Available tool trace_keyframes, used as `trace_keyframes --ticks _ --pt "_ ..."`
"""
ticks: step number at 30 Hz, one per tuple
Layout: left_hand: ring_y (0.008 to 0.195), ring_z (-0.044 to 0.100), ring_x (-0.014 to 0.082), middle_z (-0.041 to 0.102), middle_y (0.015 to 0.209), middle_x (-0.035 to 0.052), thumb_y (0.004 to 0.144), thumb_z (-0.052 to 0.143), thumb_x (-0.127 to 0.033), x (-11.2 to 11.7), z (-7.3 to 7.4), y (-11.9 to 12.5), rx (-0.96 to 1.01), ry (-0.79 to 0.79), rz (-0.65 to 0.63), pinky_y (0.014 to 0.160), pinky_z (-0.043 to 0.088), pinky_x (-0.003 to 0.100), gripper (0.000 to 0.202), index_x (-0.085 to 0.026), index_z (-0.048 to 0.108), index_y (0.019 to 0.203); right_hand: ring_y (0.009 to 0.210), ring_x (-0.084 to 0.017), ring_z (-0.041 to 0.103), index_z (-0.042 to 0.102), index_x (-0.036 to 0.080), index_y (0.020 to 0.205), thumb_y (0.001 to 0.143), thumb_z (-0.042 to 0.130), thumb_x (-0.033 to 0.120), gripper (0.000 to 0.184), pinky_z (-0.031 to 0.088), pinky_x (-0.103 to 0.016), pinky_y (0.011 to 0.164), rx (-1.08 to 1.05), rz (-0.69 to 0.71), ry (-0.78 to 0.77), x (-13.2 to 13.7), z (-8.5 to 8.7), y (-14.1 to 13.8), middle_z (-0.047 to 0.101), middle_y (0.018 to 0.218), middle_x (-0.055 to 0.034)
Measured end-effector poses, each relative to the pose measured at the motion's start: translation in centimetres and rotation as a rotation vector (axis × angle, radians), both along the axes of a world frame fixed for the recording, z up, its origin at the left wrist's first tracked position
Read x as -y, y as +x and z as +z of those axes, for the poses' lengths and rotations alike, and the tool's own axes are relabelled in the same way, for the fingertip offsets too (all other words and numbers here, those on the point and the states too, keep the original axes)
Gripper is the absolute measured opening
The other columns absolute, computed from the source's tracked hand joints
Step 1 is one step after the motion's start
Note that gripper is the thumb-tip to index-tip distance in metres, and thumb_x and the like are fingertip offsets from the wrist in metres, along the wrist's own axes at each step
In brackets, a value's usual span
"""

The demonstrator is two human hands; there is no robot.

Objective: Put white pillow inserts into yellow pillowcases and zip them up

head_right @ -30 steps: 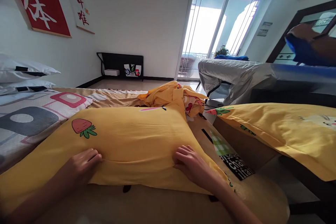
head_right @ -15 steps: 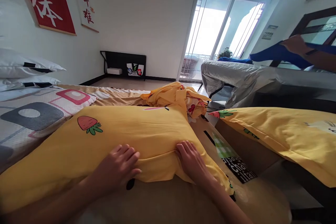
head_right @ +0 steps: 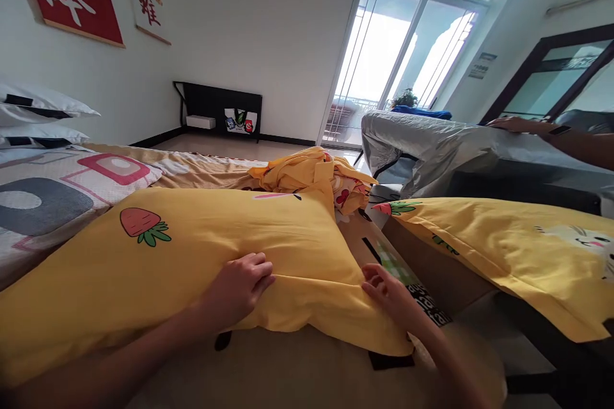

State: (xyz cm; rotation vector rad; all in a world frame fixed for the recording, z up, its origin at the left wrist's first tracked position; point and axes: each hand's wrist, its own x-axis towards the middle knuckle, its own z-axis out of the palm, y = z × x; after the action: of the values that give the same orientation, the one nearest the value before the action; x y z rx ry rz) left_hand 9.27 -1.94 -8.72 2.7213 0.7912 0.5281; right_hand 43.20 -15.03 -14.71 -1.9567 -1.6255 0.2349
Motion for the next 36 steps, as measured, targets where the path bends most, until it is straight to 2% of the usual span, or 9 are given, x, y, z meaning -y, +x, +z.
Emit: trace_keyframes --ticks 3,9,12,15,17,21,27,32,36 --pt "0.08 0.054 0.0171 0.057 0.086 0.0013 0.094 0.039 -0.026 0.3 -0.1 0.2 -0.06 0.058 -0.002 0.065 0.039 0.031 0.024 -0.019 0.051 0.075 0.069 -0.016 0.058 0.055 0.023 0.098 0.089 0.043 0.053 0.034 0.048 -0.028 0.06 -0.017 -0.007 -0.074 0.7 -0.6 -0.1 0.062 0.078 -0.0027" --pt "0.085 0.055 0.0217 0.058 0.091 0.0067 0.091 0.038 -0.021 0.8 0.3 0.4 -0.161 0.193 -0.036 0.07 0.046 0.036 0.02 -0.018 0.055 0.08 0.072 -0.017 0.056 0.052 0.023 0.077 0.095 0.034 0.041 0.031 0.044 -0.03 0.065 0.286 0.1 0.094 0.0 0.1 -1.3 0.058 0.08 -0.0047" --pt "0.111 0.051 0.028 0.055 0.12 0.0136 0.083 0.046 -0.014 0.9 0.1 0.5 -0.152 0.336 -0.096 0.088 0.044 0.043 0.012 -0.016 0.057 0.087 0.071 -0.017 0.054 0.05 0.023 0.075 0.096 0.035 0.037 0.029 0.043 -0.029 0.065 0.368 0.094 0.17 -0.4 0.8 -0.1 0.057 0.081 -0.0048" --pt "0.138 0.027 0.0333 0.03 0.15 0.0153 0.076 0.049 -0.01 0.6 -0.3 0.6 -0.149 0.423 -0.14 0.105 0.031 0.05 0.023 -0.013 0.058 0.097 0.075 -0.016 0.055 0.05 0.023 0.077 0.096 0.038 0.034 0.025 0.044 -0.028 0.068 0.357 0.068 0.229 -0.9 0.7 0.8 0.056 0.086 -0.0049" --pt "0.14 0.026 0.0335 0.03 0.151 0.0163 0.077 0.049 -0.011 0.4 -0.4 0.7 -0.179 0.414 -0.161 0.106 0.029 0.051 0.03 -0.012 0.057 0.107 0.077 -0.016 0.055 0.05 0.022 0.079 0.096 0.037 0.033 0.024 0.045 -0.028 0.069 0.322 0.062 0.255 -1.6 0.3 0.7 0.056 0.086 -0.0047" --pt "0.135 0.036 0.0339 0.042 0.144 0.0172 0.08 0.047 -0.015 0.3 0.0 0.9 -0.222 0.37 -0.183 0.102 0.032 0.053 0.034 -0.012 0.057 0.112 0.074 -0.016 0.054 0.049 0.022 0.08 0.097 0.034 0.031 0.025 0.045 -0.028 0.066 0.285 0.082 0.222 -3.0 -0.1 -0.3 0.055 0.083 -0.0038" --pt "0.134 0.038 0.0341 0.041 0.144 0.0169 0.08 0.047 -0.018 0.5 0.3 0.8 -0.209 0.353 -0.187 0.101 0.032 0.052 0.033 -0.01 0.06 0.11 0.077 -0.016 0.055 0.05 0.022 0.078 0.096 0.037 0.032 0.024 0.045 -0.03 0.07 0.36 0.098 0.19 -2.1 1.9 -0.1 0.058 0.088 -0.0052" --pt "0.135 0.036 0.0351 0.038 0.146 0.0177 0.077 0.048 -0.015 0.5 -0.1 0.9 -0.218 0.368 -0.175 0.101 0.031 0.053 0.036 -0.009 0.059 0.112 0.095 -0.02 0.054 0.055 0.023 0.102 0.091 0.051 0.038 0.019 0.043 -0.036 0.086 0.3 0.167 0.255 -1.9 3.4 -3.2 0.058 0.106 -0.0069" --pt "0.135 0.036 0.0327 0.039 0.146 0.0158 0.08 0.047 -0.013 0.3 -0.4 0.7 -0.178 0.362 -0.182 0.101 0.032 0.051 0.033 -0.011 0.059 0.111 0.087 -0.019 0.052 0.054 0.021 0.08 0.09 0.054 0.034 0.016 0.042 -0.035 0.081 0.305 0.272 0.144 -3.6 3.8 -5.8 0.059 0.091 -0.0042"
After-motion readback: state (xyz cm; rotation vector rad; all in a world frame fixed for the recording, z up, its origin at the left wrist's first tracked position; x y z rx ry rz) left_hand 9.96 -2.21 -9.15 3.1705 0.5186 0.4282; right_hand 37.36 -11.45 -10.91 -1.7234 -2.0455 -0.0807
